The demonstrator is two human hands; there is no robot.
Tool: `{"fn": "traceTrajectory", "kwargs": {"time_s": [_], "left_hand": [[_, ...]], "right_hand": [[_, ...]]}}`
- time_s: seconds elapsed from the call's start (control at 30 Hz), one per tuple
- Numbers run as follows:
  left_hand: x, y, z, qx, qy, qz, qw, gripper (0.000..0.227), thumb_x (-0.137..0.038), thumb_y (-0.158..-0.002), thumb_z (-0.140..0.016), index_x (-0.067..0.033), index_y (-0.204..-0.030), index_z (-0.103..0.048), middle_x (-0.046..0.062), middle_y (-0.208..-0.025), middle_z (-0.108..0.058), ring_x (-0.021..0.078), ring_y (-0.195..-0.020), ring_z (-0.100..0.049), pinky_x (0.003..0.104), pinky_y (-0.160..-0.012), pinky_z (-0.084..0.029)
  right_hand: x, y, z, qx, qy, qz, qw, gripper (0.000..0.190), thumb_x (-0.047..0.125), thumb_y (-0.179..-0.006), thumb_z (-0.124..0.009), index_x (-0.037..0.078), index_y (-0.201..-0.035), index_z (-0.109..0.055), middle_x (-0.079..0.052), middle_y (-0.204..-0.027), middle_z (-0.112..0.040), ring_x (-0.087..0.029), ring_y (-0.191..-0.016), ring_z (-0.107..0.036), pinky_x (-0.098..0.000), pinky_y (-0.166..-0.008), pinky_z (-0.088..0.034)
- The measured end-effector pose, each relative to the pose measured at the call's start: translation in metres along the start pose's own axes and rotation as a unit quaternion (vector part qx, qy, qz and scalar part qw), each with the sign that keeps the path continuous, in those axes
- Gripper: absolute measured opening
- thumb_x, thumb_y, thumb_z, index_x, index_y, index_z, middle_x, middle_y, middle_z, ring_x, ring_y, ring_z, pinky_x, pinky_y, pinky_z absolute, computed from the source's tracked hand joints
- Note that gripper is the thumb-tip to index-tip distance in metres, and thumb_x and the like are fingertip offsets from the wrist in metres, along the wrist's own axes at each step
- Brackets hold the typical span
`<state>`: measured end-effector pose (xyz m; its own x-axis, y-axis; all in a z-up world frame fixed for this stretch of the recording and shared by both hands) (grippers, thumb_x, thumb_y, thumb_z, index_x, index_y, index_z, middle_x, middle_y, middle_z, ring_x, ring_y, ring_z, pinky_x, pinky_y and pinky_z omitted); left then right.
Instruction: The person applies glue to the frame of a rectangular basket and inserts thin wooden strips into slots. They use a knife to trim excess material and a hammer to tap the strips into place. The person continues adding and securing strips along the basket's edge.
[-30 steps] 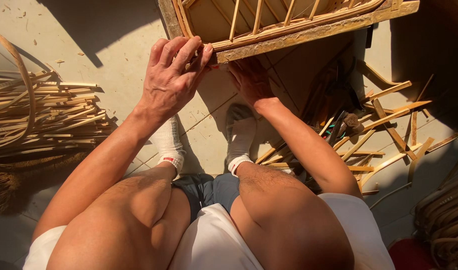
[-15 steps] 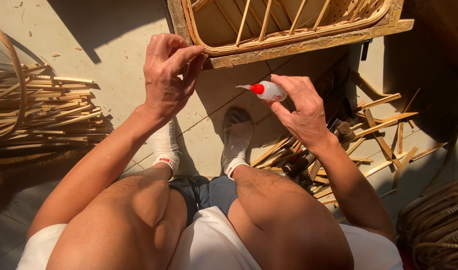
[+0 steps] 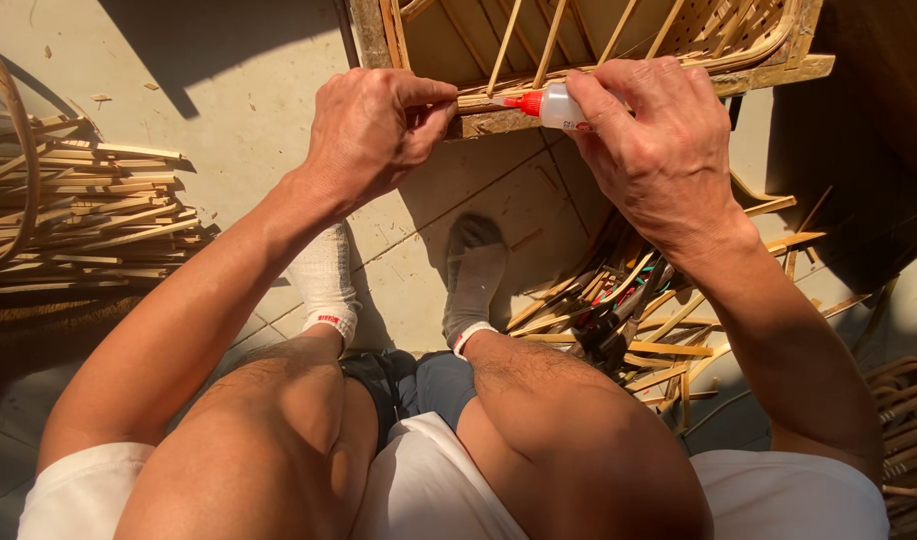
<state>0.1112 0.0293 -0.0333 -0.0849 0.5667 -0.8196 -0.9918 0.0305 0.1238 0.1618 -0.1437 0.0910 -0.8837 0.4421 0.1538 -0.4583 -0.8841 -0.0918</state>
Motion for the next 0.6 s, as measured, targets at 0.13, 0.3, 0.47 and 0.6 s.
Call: {"fn": "traceTrajectory", "kwargs": {"time_s": [0.13,0.3,0.47,0.6], "left_hand": [[0.003,-0.003,-0.002,0.0,0.006,0.016,1.0,0.018,-0.017,-0.092,-0.071,-0.0115,-0.105,-0.084,0.006,-0.076,-0.077,0.0153,-0.06,-0.072,0.032,-0.062,-0.058],[0.021,-0.016,-0.009,0.033,0.02,0.089,0.995,0.022,-0.02,-0.084,-0.07,-0.011,-0.099,-0.084,0.006,-0.073,-0.077,0.0146,-0.058,-0.072,0.031,-0.059,-0.059],[0.026,-0.006,-0.005,0.044,0.101,0.113,0.987,0.022,-0.019,-0.094,-0.07,-0.008,-0.11,-0.079,0.007,-0.08,-0.078,0.011,-0.06,-0.071,0.028,-0.06,-0.06],[0.031,0.029,0.025,-0.101,0.256,0.074,0.959,0.016,-0.014,-0.106,-0.073,-0.0029,-0.116,-0.078,0.006,-0.097,-0.078,0.01,-0.083,-0.074,0.026,-0.077,-0.062]], "right_hand": [[0.004,-0.003,-0.001,0.008,0.008,0.008,1.0,0.038,0.006,-0.087,-0.083,0.004,-0.122,-0.068,-0.005,-0.111,-0.064,-0.022,-0.104,-0.061,-0.0376,-0.089,-0.048],[0.009,-0.003,-0.005,0.023,0.041,0.022,0.999,0.038,0.007,-0.087,-0.082,0.004,-0.122,-0.068,-0.005,-0.11,-0.063,-0.023,-0.104,-0.061,-0.0372,-0.087,-0.047],[0.014,-0.004,0.001,0.004,0.052,0.037,0.998,0.038,0.005,-0.09,-0.082,0.004,-0.124,-0.066,-0.005,-0.111,-0.062,-0.022,-0.105,-0.061,-0.0366,-0.09,-0.046],[0.017,-0.001,0.006,-0.007,0.039,0.031,0.999,0.04,0.008,-0.087,-0.085,0.004,-0.122,-0.067,-0.004,-0.112,-0.062,-0.021,-0.099,-0.06,-0.0366,-0.084,-0.046]]}}
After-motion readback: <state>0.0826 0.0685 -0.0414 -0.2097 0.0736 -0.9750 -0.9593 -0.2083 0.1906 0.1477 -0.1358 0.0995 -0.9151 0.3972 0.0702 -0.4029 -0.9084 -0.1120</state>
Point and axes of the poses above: each hand's wrist, its own y-axis away from the middle knuckle, its own z-axis out of the back of the hand, x = y × z, the point moved 9 cm from there along -y, towards the middle knuckle
